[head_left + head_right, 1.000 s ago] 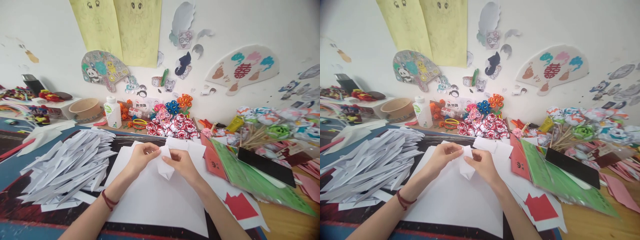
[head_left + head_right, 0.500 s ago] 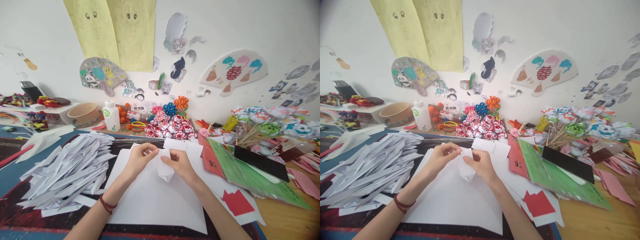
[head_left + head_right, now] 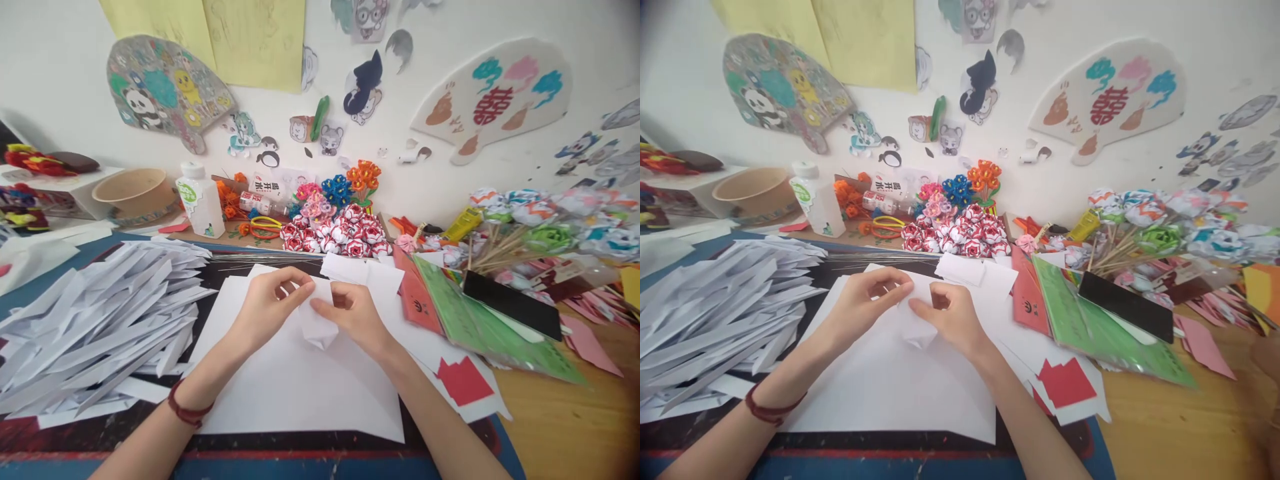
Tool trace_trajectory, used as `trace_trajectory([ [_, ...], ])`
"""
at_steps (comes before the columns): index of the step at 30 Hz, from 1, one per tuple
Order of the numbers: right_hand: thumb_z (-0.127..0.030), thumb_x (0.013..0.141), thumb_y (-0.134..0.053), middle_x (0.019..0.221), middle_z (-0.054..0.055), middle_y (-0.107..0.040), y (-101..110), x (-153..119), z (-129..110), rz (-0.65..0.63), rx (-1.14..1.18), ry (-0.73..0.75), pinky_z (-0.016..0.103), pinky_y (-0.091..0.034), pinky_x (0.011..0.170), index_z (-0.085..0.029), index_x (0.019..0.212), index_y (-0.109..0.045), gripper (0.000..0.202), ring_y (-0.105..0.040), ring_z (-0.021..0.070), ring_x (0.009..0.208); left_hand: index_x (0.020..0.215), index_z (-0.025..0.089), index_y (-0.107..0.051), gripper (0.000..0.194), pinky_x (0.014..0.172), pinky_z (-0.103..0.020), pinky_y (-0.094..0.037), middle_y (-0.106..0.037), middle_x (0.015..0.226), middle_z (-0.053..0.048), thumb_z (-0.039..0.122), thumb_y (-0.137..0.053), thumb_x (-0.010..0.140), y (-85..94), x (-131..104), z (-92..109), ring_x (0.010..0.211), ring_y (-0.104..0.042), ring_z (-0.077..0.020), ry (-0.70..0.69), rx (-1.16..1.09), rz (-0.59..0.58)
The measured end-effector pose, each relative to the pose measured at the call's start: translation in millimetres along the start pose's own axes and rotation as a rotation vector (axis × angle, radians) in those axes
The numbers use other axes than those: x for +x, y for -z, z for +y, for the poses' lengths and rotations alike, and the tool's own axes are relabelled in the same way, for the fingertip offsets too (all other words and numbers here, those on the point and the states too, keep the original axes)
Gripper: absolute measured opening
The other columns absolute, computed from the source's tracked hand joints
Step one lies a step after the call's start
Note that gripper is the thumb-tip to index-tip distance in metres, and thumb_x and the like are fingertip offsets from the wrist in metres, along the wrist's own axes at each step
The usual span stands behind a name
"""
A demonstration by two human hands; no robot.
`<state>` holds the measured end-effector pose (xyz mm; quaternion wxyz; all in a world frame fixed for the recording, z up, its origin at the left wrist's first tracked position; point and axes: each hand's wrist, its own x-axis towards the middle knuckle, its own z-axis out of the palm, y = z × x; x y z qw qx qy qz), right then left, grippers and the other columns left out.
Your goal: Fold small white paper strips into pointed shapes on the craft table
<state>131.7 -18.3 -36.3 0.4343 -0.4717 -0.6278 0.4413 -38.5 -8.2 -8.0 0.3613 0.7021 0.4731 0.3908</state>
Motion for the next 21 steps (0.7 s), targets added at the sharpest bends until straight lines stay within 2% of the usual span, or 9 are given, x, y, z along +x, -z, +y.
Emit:
trace_trajectory([
  [5,-0.039,0.074,-0.065,0.056,-0.006,-0.028,2,0,0,0.01,-0.021,0.049,0.022,-0.022,0.049,-0.018,0.053,-0.035,0.042,-0.028,0.0079,0.053,0.08,0.017,-0.064,0.018,0.056,-0.02,-0.041,-0.065,0.076,0.001,0.034,-0.057,0.082,0.7,-3,6,0.063,-0.054,-0.0101,0.002,0.061,0.03],
  [11,-0.044,0.072,-0.065,0.056,-0.005,-0.031,4,1,-2,-0.016,-0.089,0.06,0.023,-0.023,0.049,-0.017,0.055,-0.041,0.04,-0.031,0.009,0.055,0.078,0.018,-0.062,0.013,0.057,-0.02,-0.041,-0.064,0.077,0.002,0.028,-0.056,0.083,1.6,-3,7,0.064,-0.054,-0.0096,-0.083,0.155,0.009],
  [15,-0.046,0.072,-0.065,0.056,-0.004,-0.035,5,2,-1,-0.051,-0.098,0.052,0.023,-0.024,0.049,-0.017,0.056,-0.045,0.039,-0.032,0.0092,0.055,0.077,0.018,-0.061,0.016,0.055,-0.02,-0.04,-0.063,0.075,0.002,0.03,-0.053,0.084,-1.6,-2,1,0.063,-0.053,-0.0103,-0.075,0.163,-0.009],
  [21,-0.041,0.073,-0.066,0.055,-0.006,-0.024,7,2,0,0.031,-0.065,0.051,0.022,-0.019,0.047,-0.018,0.052,-0.033,0.045,-0.024,0.0072,0.051,0.08,0.018,-0.058,0.018,0.055,-0.02,-0.04,-0.062,0.078,0.0,0.032,-0.049,0.086,-6.4,0,-4,0.066,-0.054,-0.0109,-0.068,0.094,-0.014],
])
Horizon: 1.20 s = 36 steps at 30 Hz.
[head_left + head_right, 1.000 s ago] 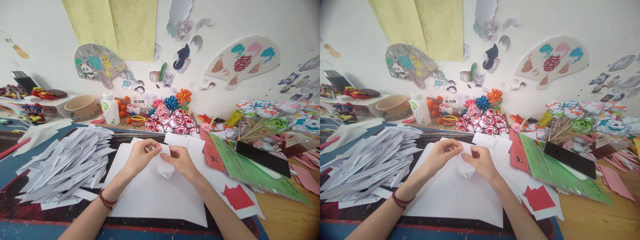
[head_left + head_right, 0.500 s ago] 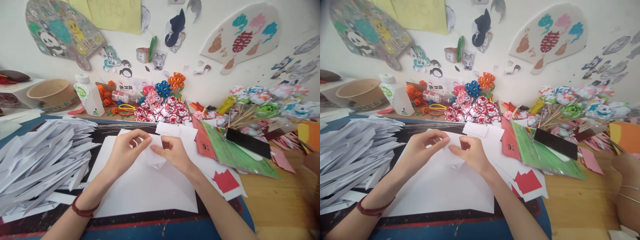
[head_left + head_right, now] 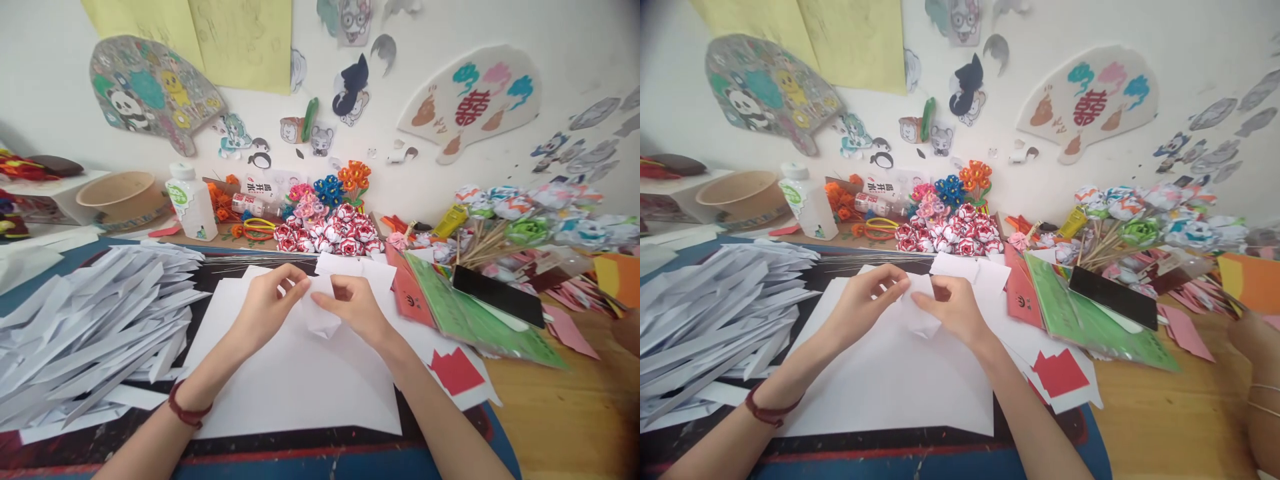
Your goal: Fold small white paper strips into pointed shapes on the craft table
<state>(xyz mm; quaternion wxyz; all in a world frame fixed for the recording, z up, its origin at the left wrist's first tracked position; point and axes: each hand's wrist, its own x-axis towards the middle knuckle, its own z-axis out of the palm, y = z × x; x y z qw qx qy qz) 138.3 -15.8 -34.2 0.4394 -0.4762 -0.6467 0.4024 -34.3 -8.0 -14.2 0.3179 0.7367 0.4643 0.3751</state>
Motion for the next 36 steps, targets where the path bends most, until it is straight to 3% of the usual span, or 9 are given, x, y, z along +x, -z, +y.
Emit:
trace_trajectory([
  [2,-0.039,0.073,-0.066,0.055,-0.006,-0.029,0,0,-1,-0.014,0.038,-0.017,0.022,-0.022,0.046,-0.017,0.054,-0.038,0.04,-0.028,0.0072,0.051,0.079,0.018,-0.056,0.017,0.055,-0.02,-0.039,-0.061,0.074,0.001,0.03,-0.047,0.087,-0.7,-1,1,0.065,-0.053,-0.0109,-0.008,-0.006,-0.019],
  [5,-0.037,0.073,-0.066,0.061,-0.002,-0.048,-1,1,-1,-0.113,0.132,-0.072,0.022,-0.031,0.049,-0.015,0.065,-0.056,0.026,-0.042,0.0101,0.055,0.077,0.018,-0.054,0.017,0.055,-0.021,-0.038,-0.059,0.071,0.001,0.027,-0.045,0.087,-3.2,-2,0,0.063,-0.053,-0.0114,-0.021,0.023,-0.017],
  [9,-0.033,0.069,-0.07,0.066,0.002,-0.058,-2,3,3,-0.115,0.221,-0.114,0.024,-0.038,0.051,-0.013,0.069,-0.061,0.023,-0.051,0.0135,0.059,0.077,0.018,-0.055,0.015,0.056,-0.021,-0.039,-0.062,0.075,0.0,0.026,-0.045,0.087,-7.7,-3,-1,0.065,-0.054,-0.0116,-0.011,0.022,-0.029],
  [14,-0.035,0.07,-0.069,0.069,0.002,-0.06,-3,2,4,-0.089,0.283,-0.098,0.025,-0.041,0.054,-0.012,0.075,-0.063,0.024,-0.053,0.0143,0.06,0.08,0.018,-0.055,0.014,0.055,-0.021,-0.04,-0.063,0.08,0.0,0.026,-0.046,0.086,-4.6,-4,2,0.068,-0.054,-0.0119,0.005,0.01,-0.044],
  [20,-0.039,0.077,-0.063,0.06,-0.001,-0.052,-3,2,6,-0.106,0.053,0.021,0.023,-0.036,0.051,-0.013,0.065,-0.06,0.029,-0.046,0.0114,0.056,0.077,0.018,-0.055,0.012,0.056,-0.022,-0.039,-0.061,0.075,0.001,0.022,-0.048,0.084,-0.5,-4,1,0.065,-0.052,-0.0115,-0.026,0.019,-0.064],
  [29,-0.039,0.078,-0.061,0.064,0.002,-0.057,4,0,7,-0.072,0.04,-0.004,0.025,-0.04,0.053,-0.013,0.071,-0.065,0.027,-0.051,0.0153,0.06,0.08,0.019,-0.055,0.016,0.055,-0.021,-0.039,-0.063,0.081,0.0,0.029,-0.045,0.086,-0.4,-2,1,0.066,-0.054,-0.0119,0.021,-0.015,-0.126],
  [36,-0.038,0.08,-0.059,0.059,-0.001,-0.051,6,4,8,-0.096,-0.04,0.03,0.022,-0.034,0.049,-0.014,0.066,-0.063,0.029,-0.044,0.011,0.054,0.076,0.018,-0.056,0.016,0.055,-0.021,-0.038,-0.061,0.072,0.0,0.026,-0.045,0.086,-3.9,-6,1,0.063,-0.053,-0.012,-0.026,0.05,-0.125],
])
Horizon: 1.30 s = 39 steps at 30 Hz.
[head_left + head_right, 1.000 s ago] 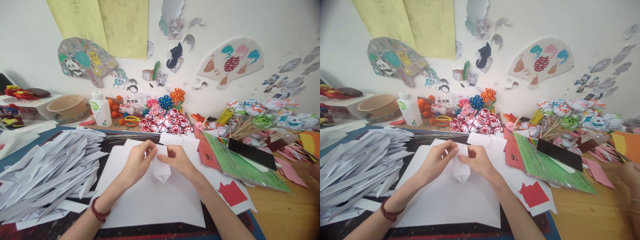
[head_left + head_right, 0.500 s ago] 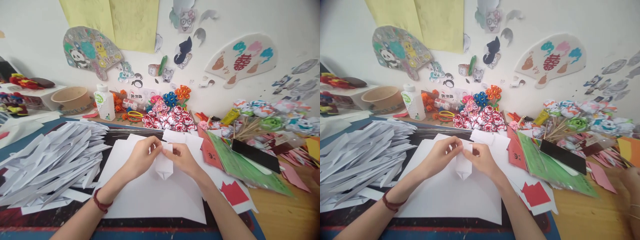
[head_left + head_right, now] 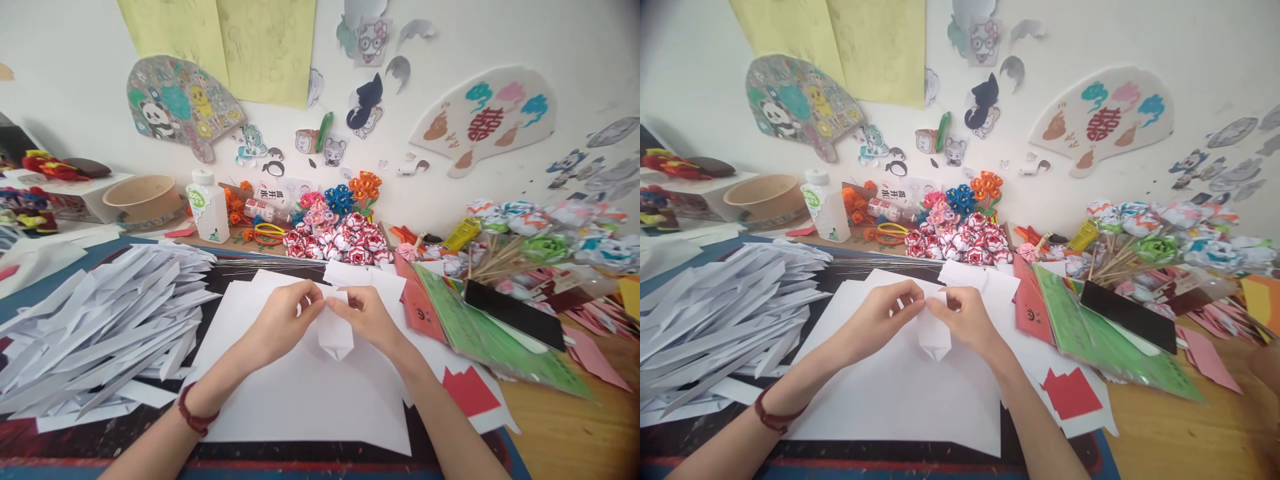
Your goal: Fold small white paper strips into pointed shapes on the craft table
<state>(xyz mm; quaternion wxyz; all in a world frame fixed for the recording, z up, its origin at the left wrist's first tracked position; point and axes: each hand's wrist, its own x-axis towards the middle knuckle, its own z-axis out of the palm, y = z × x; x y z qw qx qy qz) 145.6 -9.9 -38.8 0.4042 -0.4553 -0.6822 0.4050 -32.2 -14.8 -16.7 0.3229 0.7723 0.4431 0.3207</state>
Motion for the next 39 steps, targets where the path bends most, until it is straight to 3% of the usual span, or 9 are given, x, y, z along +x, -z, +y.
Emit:
trace_trajectory([
  [4,-0.039,0.083,-0.055,0.063,-0.001,-0.052,1,2,-1,-0.02,-0.017,0.018,0.022,-0.032,0.048,-0.015,0.075,-0.064,0.027,-0.043,0.0106,0.055,0.076,0.018,-0.055,0.018,0.055,-0.022,-0.038,-0.061,0.072,0.0,0.027,-0.044,0.086,-3.9,1,-3,0.061,-0.051,-0.0115,0.016,0.005,-0.024],
  [17,-0.034,0.082,-0.056,0.07,0.004,-0.064,5,-1,-3,0.088,-0.012,0.054,0.025,-0.038,0.055,-0.015,0.075,-0.07,0.025,-0.053,0.0153,0.063,0.074,0.019,-0.047,0.021,0.052,-0.021,-0.034,-0.054,0.065,0.003,0.03,-0.039,0.09,-6.7,5,-1,0.057,-0.047,-0.011,0.064,-0.004,-0.077],
  [21,-0.033,0.08,-0.056,0.061,0.001,-0.056,8,0,2,0.092,-0.033,0.037,0.024,-0.033,0.051,-0.014,0.069,-0.068,0.025,-0.046,0.0128,0.057,0.072,0.02,-0.045,0.024,0.052,-0.022,-0.031,-0.05,0.06,0.004,0.031,-0.037,0.09,-10.9,7,-6,0.054,-0.045,-0.0113,0.055,0.068,-0.125],
  [27,-0.037,0.077,-0.058,0.052,-0.003,-0.038,19,2,1,0.077,0.076,-0.005,0.023,-0.023,0.045,-0.014,0.053,-0.053,0.033,-0.034,0.0089,0.049,0.071,0.02,-0.042,0.022,0.052,-0.022,-0.029,-0.047,0.059,0.004,0.03,-0.036,0.09,-23.9,9,4,0.054,-0.043,-0.0122,0.072,0.099,-0.015],
  [39,-0.047,0.077,-0.06,0.059,-0.004,-0.029,32,-1,-1,-0.085,0.053,0.029,0.023,-0.019,0.047,-0.016,0.055,-0.039,0.043,-0.026,0.008,0.054,0.08,0.017,-0.057,0.019,0.059,-0.021,-0.036,-0.058,0.074,0.001,0.032,-0.047,0.088,-19.0,5,6,0.064,-0.048,-0.0105,-0.009,-0.026,0.046],
])
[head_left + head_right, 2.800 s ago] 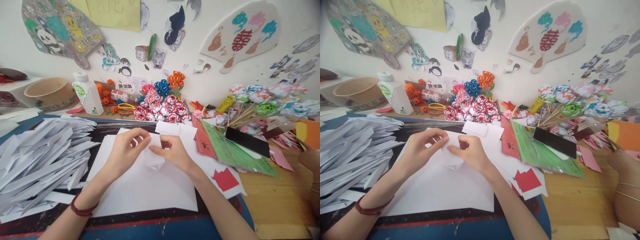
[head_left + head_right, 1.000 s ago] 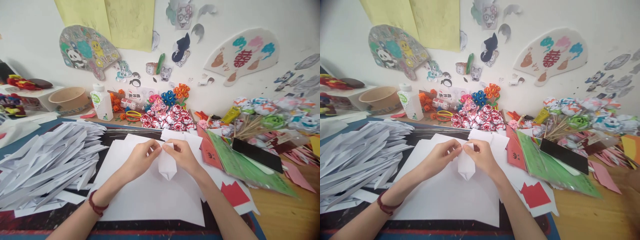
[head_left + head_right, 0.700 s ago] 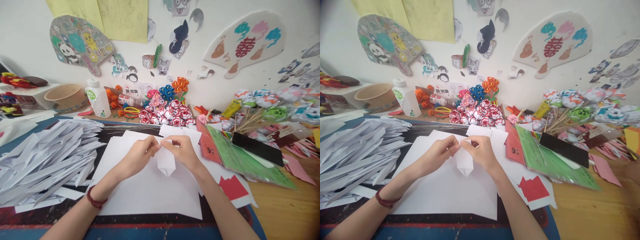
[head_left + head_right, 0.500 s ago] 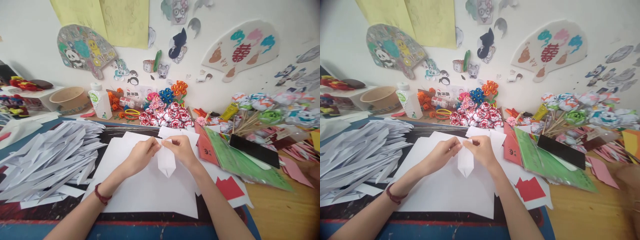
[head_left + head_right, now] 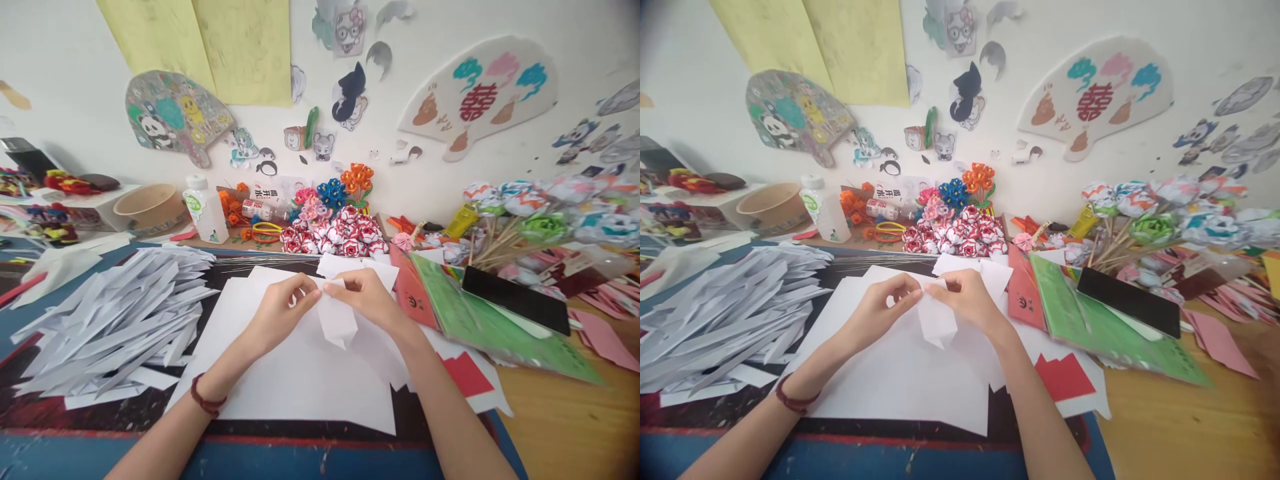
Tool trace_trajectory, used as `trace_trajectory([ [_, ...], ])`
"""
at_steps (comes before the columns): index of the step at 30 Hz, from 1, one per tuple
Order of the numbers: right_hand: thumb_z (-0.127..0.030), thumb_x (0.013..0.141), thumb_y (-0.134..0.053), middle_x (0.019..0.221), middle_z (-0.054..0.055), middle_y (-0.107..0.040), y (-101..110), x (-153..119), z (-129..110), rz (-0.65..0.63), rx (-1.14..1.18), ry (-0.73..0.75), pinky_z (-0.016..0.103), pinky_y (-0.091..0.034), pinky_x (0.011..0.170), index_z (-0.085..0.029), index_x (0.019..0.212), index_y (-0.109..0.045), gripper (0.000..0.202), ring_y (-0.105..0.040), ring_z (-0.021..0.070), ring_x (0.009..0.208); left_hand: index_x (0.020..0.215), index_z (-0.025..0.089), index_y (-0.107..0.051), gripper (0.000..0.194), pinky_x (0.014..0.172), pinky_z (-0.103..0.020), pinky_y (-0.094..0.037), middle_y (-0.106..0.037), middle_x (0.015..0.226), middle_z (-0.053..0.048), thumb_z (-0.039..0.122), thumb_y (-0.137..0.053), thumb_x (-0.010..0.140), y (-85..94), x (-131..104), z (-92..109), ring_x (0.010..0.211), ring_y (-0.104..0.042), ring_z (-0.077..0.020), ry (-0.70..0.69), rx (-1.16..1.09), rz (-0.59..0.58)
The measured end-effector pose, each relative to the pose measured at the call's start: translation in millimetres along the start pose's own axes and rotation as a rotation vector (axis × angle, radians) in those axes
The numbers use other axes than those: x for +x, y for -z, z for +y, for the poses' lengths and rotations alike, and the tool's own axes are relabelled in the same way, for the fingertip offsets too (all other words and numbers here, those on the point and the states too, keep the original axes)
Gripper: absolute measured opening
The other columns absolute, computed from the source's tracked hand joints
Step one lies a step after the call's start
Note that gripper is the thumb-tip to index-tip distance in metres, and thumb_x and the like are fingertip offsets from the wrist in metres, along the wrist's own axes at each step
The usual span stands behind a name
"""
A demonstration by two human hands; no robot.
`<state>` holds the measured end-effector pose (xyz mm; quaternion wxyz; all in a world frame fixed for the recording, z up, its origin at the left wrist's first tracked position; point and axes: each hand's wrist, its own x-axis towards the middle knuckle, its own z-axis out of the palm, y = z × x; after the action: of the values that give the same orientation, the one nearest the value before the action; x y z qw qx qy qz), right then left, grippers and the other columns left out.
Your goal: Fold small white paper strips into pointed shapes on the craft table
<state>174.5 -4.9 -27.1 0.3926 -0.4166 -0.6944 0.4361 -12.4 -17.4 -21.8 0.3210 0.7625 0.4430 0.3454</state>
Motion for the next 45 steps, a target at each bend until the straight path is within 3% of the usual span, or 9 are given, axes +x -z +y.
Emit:
trace_trajectory([
  [11,-0.042,0.081,-0.058,0.063,-0.002,-0.04,3,-4,-14,-0.119,-0.014,-0.048,0.023,-0.029,0.051,-0.015,0.063,-0.052,0.033,-0.036,0.0101,0.059,0.078,0.017,-0.059,0.017,0.06,-0.022,-0.037,-0.06,0.073,0.001,0.027,-0.049,0.087,6.8,-3,0,0.064,-0.049,-0.0102,0.013,-0.018,-0.002],
  [15,-0.039,0.082,-0.057,0.061,-0.003,-0.036,0,-5,-19,-0.107,-0.005,-0.071,0.023,-0.026,0.05,-0.015,0.059,-0.047,0.034,-0.033,0.0093,0.057,0.078,0.016,-0.06,0.017,0.059,-0.021,-0.037,-0.06,0.072,0.001,0.028,-0.05,0.086,10.0,-2,-2,0.064,-0.05,-0.0101,-0.006,-0.046,-0.015],
  [23,-0.04,0.084,-0.055,0.061,-0.003,-0.036,-4,-3,-15,-0.163,0.028,-0.083,0.023,-0.027,0.051,-0.015,0.063,-0.049,0.034,-0.033,0.0094,0.057,0.077,0.016,-0.061,0.017,0.058,-0.021,-0.037,-0.061,0.07,0.001,0.025,-0.05,0.086,13.3,-5,-3,0.064,-0.051,-0.0104,-0.028,-0.046,-0.029],
  [28,-0.041,0.083,-0.056,0.061,-0.003,-0.035,-8,-3,-14,-0.096,-0.012,-0.075,0.022,-0.026,0.05,-0.016,0.06,-0.044,0.036,-0.033,0.009,0.056,0.078,0.016,-0.061,0.019,0.059,-0.021,-0.038,-0.061,0.071,0.001,0.029,-0.05,0.086,13.6,-5,-3,0.065,-0.052,-0.0111,-0.038,-0.043,-0.02],
  [40,-0.042,0.083,-0.055,0.065,-0.001,-0.044,-8,-2,-3,-0.141,-0.102,-0.087,0.023,-0.03,0.052,-0.014,0.066,-0.055,0.033,-0.039,0.0106,0.06,0.076,0.016,-0.061,0.017,0.06,-0.022,-0.038,-0.062,0.07,0.0,0.026,-0.051,0.085,11.3,-4,-8,0.065,-0.052,-0.0117,0.001,-0.031,-0.067],
  [45,-0.041,0.08,-0.059,0.062,-0.002,-0.041,-8,-1,-4,-0.148,-0.13,-0.078,0.024,-0.027,0.05,-0.014,0.064,-0.056,0.031,-0.036,0.0101,0.058,0.077,0.016,-0.063,0.018,0.059,-0.023,-0.039,-0.063,0.069,-0.001,0.025,-0.05,0.085,11.9,-5,-10,0.061,-0.053,-0.0118,0.021,-0.026,-0.081],
])
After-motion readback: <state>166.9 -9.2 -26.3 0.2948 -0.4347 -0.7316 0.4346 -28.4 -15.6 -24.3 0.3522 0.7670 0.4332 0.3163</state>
